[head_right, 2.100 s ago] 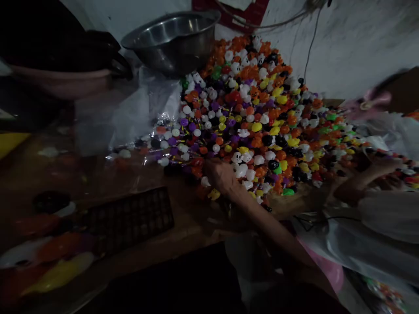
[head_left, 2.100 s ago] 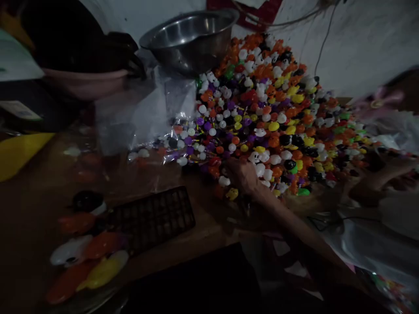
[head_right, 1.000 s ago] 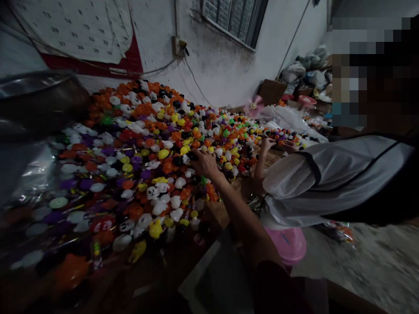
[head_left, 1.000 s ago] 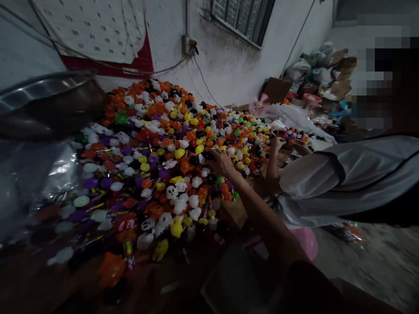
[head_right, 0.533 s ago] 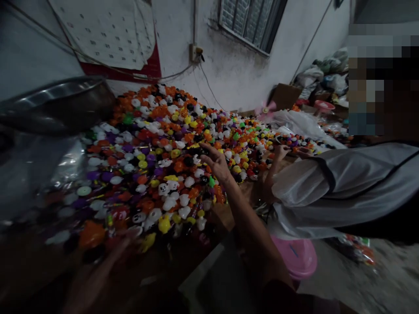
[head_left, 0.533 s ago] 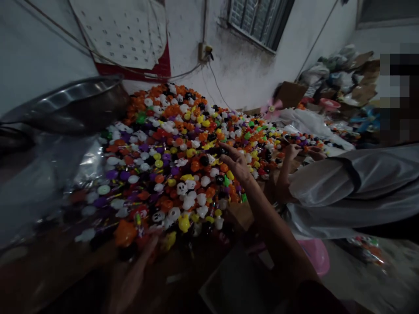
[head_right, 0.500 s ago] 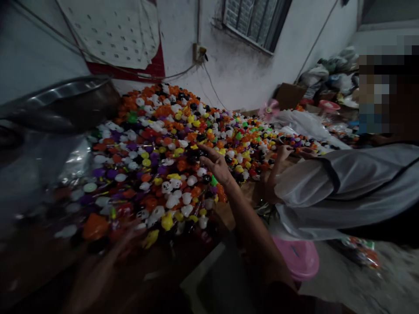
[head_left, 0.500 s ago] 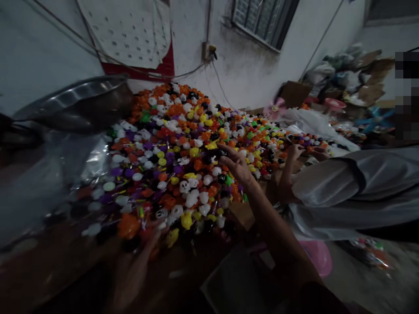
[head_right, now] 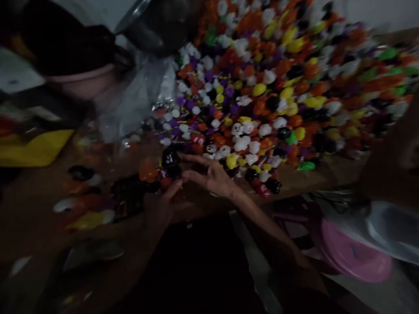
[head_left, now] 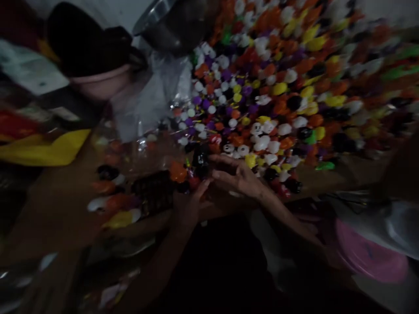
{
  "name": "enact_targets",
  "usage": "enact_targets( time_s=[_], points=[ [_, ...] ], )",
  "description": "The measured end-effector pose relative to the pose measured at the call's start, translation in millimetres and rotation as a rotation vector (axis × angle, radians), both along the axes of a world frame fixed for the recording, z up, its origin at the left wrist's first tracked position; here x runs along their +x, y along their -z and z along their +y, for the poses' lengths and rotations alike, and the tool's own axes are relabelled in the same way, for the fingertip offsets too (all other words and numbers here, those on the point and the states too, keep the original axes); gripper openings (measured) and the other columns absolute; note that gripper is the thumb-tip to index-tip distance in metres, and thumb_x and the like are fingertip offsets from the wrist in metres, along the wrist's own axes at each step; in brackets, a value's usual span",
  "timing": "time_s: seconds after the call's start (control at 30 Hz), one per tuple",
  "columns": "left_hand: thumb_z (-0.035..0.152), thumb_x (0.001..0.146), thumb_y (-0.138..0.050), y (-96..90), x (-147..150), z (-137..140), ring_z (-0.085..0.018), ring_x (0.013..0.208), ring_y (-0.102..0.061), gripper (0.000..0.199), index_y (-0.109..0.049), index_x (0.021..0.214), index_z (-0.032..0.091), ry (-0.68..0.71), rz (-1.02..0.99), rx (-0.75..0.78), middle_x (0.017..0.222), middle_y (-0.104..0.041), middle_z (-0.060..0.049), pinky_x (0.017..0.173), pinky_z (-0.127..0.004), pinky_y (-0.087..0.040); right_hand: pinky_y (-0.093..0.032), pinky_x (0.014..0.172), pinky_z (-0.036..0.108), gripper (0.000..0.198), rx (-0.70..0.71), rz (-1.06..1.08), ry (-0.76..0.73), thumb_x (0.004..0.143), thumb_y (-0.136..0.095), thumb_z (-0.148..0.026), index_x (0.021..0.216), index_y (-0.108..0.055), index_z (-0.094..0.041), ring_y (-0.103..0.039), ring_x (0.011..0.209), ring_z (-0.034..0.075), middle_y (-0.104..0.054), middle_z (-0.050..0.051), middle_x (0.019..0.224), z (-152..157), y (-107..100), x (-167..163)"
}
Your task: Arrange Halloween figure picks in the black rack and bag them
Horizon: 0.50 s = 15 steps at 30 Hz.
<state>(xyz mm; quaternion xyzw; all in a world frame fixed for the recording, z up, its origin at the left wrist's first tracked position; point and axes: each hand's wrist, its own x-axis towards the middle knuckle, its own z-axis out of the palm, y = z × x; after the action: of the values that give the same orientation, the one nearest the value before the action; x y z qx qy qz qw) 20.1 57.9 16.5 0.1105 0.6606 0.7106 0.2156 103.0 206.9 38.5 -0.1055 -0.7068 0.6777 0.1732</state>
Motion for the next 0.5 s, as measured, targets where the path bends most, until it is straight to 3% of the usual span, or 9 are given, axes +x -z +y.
enact_targets(
  time_s=[0.1,0.2,0.37,0.5],
  points=[
    [0.04,0.061,-0.086,9.6,-3.9,-24.8,-0.025,0.093,-0.074,0.037,-0.071,0.086,0.016,-0.057,0.024,-0.094,0.09,-0.077,-0.007,0.09,-0.038,-0.062,-0.056,0.089,0.035,0.033,0.053,-0.055,-0.065,0.092,-0.07,-0.047,0.104,-0.076,-0.017,-0.07,0.101,0.023,-0.075,0.007,0.108,-39.5,21.0,-12.7],
    [0.041,0.065,-0.081,14.5,-4.8,-45.2,-0.025,0.088,-0.074,0.036,-0.073,0.089,0.016,-0.019,0.013,-0.156,0.089,-0.077,-0.007,0.084,-0.037,-0.062,-0.054,0.085,0.033,0.026,0.131,-0.056,-0.047,0.092,-0.069,-0.042,0.098,-0.076,-0.018,-0.069,0.098,0.022,-0.075,0.006,0.104,-63.3,23.9,-15.4],
    [0.042,0.071,-0.08,22.4,9.7,-78.4,-0.024,0.085,-0.075,0.032,-0.076,0.09,0.017,-0.043,-0.03,-0.206,0.091,-0.078,-0.008,0.078,-0.035,-0.063,-0.053,0.069,0.029,0.021,0.244,-0.073,-0.01,0.097,-0.064,-0.038,0.092,-0.073,-0.02,-0.066,0.079,0.019,-0.073,0.004,0.087,-62.0,15.6,-22.3],
    [0.044,0.075,-0.083,20.7,22.5,-120.5,-0.019,0.073,-0.071,0.028,-0.078,0.086,0.019,0.027,-0.017,-0.298,0.081,-0.075,-0.006,0.069,-0.03,-0.061,-0.051,0.067,0.028,0.014,0.271,-0.026,-0.008,0.095,-0.065,-0.034,0.092,-0.069,-0.021,-0.062,0.072,0.017,-0.07,0.002,0.081,-63.3,29.6,-66.2]
  ],
)
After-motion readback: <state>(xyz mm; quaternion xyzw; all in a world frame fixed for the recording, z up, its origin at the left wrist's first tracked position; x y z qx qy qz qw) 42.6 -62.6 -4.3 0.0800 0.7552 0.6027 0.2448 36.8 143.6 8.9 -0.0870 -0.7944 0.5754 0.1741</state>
